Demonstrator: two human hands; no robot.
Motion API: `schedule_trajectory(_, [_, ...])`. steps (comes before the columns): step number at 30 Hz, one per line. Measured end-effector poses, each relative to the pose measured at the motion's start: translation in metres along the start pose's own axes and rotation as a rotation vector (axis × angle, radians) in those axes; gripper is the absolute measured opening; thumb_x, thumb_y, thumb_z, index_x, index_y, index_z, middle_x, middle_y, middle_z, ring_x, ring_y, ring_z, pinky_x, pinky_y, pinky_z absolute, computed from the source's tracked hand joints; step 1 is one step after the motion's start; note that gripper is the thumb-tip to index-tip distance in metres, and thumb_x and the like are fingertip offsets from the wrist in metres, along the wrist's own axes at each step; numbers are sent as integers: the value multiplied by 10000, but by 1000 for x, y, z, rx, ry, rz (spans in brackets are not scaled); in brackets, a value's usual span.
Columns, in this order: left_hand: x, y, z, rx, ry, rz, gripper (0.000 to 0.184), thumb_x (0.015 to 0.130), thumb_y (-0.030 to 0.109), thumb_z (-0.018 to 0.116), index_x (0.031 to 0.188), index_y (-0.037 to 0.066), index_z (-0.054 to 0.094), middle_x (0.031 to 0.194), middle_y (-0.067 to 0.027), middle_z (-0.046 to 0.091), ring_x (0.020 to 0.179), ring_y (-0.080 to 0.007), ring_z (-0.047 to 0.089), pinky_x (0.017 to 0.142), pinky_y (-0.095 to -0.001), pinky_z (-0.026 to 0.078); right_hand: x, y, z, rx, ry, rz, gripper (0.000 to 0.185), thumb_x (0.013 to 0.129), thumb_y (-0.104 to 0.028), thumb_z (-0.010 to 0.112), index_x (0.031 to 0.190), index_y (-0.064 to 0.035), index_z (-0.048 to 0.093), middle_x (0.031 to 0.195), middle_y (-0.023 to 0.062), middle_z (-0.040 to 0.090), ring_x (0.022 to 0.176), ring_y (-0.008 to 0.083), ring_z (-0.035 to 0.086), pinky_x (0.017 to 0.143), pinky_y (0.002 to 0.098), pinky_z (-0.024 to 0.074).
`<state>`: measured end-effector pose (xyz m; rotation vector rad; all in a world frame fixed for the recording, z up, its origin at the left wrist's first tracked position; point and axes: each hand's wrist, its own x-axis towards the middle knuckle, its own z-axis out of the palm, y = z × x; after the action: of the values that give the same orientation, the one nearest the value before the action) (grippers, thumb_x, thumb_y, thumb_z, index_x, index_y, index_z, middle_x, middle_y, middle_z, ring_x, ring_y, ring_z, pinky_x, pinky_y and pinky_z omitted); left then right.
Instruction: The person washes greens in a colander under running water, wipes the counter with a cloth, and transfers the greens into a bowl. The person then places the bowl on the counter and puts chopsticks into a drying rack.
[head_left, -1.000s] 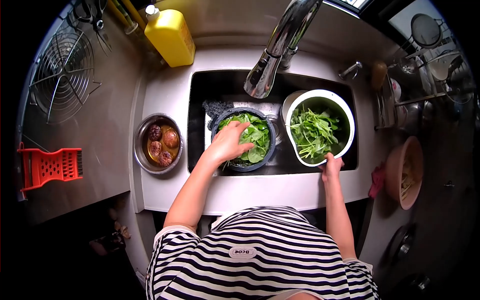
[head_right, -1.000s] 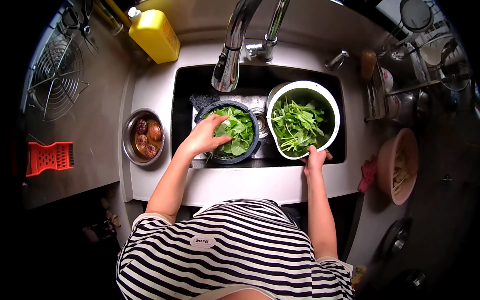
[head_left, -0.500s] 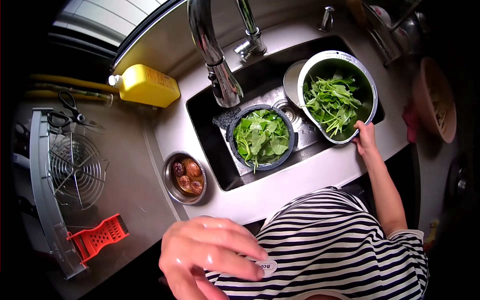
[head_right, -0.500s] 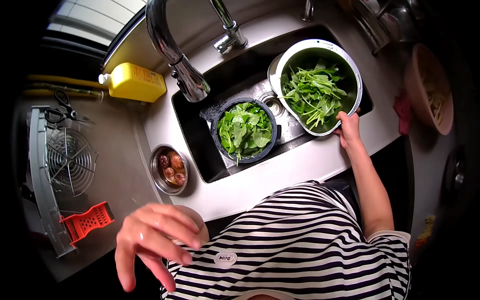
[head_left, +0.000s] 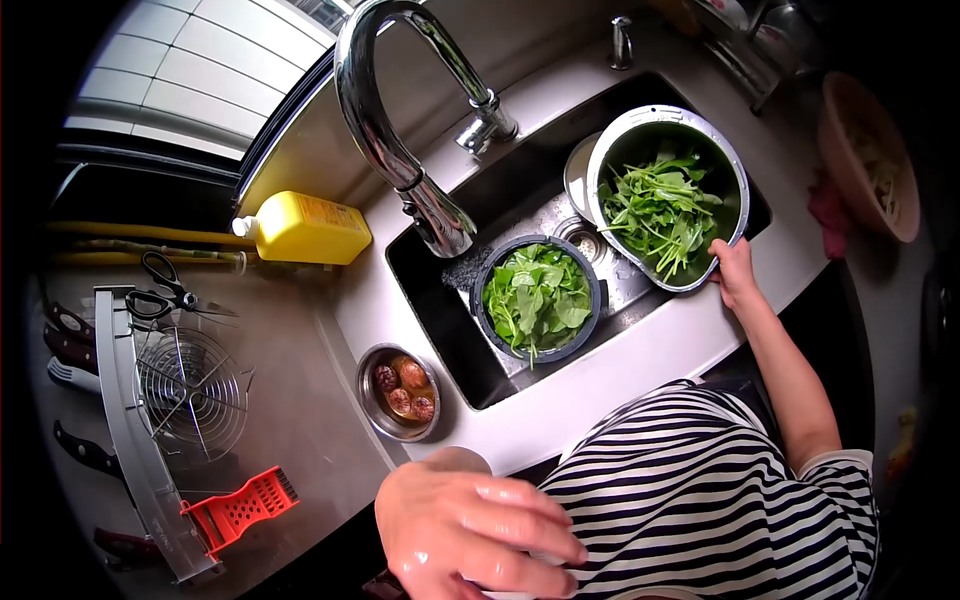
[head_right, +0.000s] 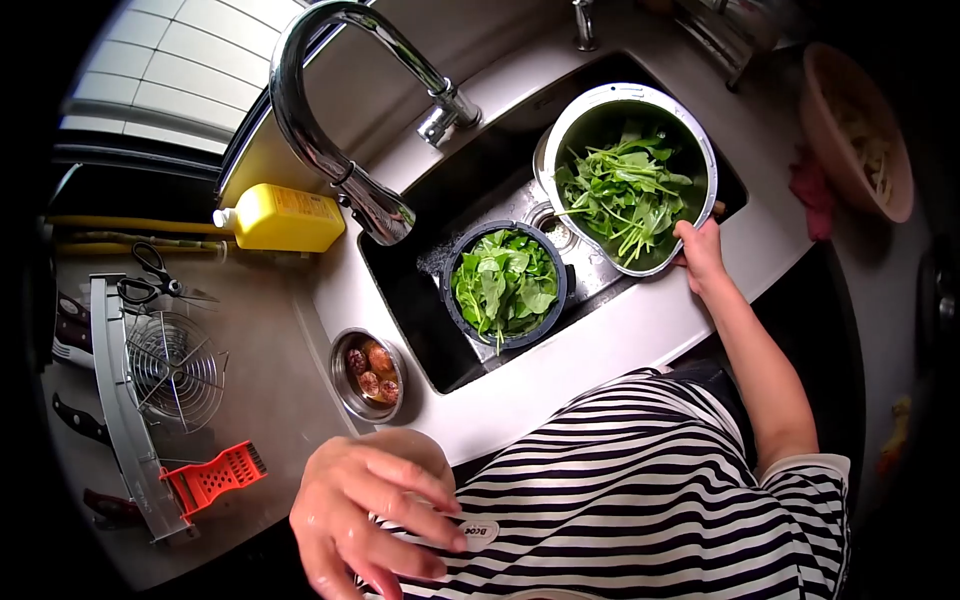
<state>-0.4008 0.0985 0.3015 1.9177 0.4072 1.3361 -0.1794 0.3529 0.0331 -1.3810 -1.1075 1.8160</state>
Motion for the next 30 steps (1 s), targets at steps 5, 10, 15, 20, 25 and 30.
schedule_trajectory(5, [-76, -119, -45, 182, 554, -822, 334, 779, 162, 621, 1063, -7, 568, 961, -118, 573, 856, -228, 562, 775, -298, 446, -1, -1, 0, -13, 6, 0, 298, 682, -27, 457, 979, -18, 469, 821, 44, 539, 648, 149, 569, 501, 315, 539])
schedule_trajectory(10, [-235, -258, -19, 884, 254, -1477, 711, 745, 473, 623, 1344, 254, 309, 1288, -267, 303, 1142, -403, 372, 926, -475, 355, -4, -2, 5, 16, 43, -34, 211, 695, -36, 479, 905, -28, 489, 729, 25, 539, 551, 119, 556, 410, 265, 500])
schedule_trajectory(15, [-222, -287, 8, 952, -21, -1685, 765, 763, 530, 539, 1380, 277, 164, 1372, -269, 161, 1216, -446, 236, 879, -612, 319, -1, 1, -1, -17, 19, -9, 247, 688, -38, 474, 935, -27, 483, 780, 34, 543, 602, 130, 560, 438, 285, 512])
schedule_trajectory(20, [-247, -324, 7, 990, -119, -1862, 698, 760, 500, 536, 1355, 255, 266, 1392, -211, 219, 1297, -391, 168, 938, -549, 333, -2, -3, 2, -15, 11, -6, 281, 685, -41, 469, 965, -22, 466, 810, 43, 537, 635, 141, 562, 466, 303, 526])
schedule_trajectory(25, [-232, -299, -11, 961, 353, -1554, 487, 637, 157, 660, 1110, 178, 547, 1082, -177, 548, 968, -352, 538, 821, -402, 452, 0, 0, 0, -7, -1, -12, 329, 683, -41, 472, 1011, -17, 449, 845, 59, 540, 673, 158, 568, 495, 319, 537])
schedule_trajectory(30, [-196, -240, -23, 869, 677, -1360, 319, 641, 82, 601, 958, 86, 630, 868, -182, 620, 825, -322, 599, 759, -373, 471, 1, -3, -3, -25, -21, 5, 334, 685, -40, 471, 1016, -14, 446, 859, 65, 541, 695, 169, 573, 503, 325, 539])
